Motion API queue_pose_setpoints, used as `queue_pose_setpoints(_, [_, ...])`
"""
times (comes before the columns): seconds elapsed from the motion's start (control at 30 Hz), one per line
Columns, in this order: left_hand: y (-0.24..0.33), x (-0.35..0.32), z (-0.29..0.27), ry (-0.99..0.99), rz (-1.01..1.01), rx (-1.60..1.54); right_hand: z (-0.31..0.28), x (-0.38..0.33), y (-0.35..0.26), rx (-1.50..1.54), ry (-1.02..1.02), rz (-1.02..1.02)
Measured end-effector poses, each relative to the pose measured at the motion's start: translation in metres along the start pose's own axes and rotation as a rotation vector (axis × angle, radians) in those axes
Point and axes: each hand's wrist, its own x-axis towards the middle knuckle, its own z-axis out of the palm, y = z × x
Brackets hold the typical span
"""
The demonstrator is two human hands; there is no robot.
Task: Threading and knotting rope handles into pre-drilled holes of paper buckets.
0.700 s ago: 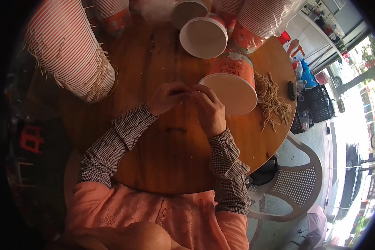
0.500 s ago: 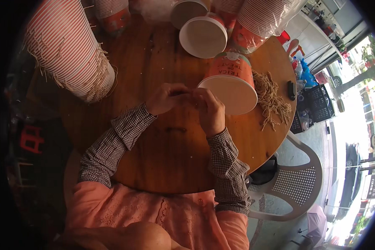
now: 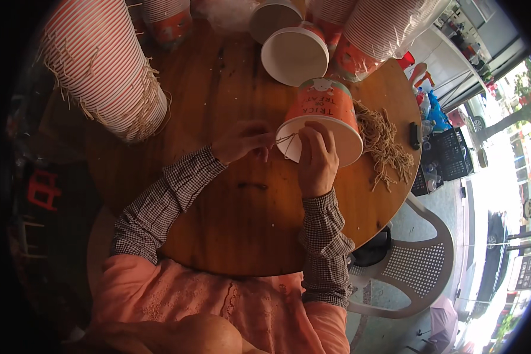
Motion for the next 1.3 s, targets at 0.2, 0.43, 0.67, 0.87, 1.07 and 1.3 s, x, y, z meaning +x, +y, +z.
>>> queue_pose_setpoints(0.2, [-0.003, 0.002, 0.007, -0.081, 0.063, -0.024, -0.001, -0.001, 0.006, -0.032, 0.031, 0.087])
queue_pose_setpoints(0.43, [0.007, -0.001, 0.016, 0.064, -0.080, -0.255, -0.010, 0.001, 0.007, -0.205, -0.158, -0.043])
queue_pose_setpoints(0.67, [0.010, -0.003, 0.030, 0.168, 0.019, -0.120, -0.013, 0.003, -0.001, 0.069, -0.295, -0.082])
queue_pose_setpoints(0.87, [0.005, -0.004, 0.036, 0.127, 0.057, -0.128, -0.008, 0.001, 0.001, 0.276, -0.235, 0.085])
queue_pose_setpoints(1.07, [0.006, -0.005, 0.039, 0.109, 0.004, -0.146, -0.004, -0.003, 0.004, 0.303, -0.231, 0.150])
queue_pose_setpoints(1.3, [0.000, -0.005, 0.032, 0.173, -0.001, -0.097, 0.010, -0.011, 0.013, 0.671, -0.264, 0.545])
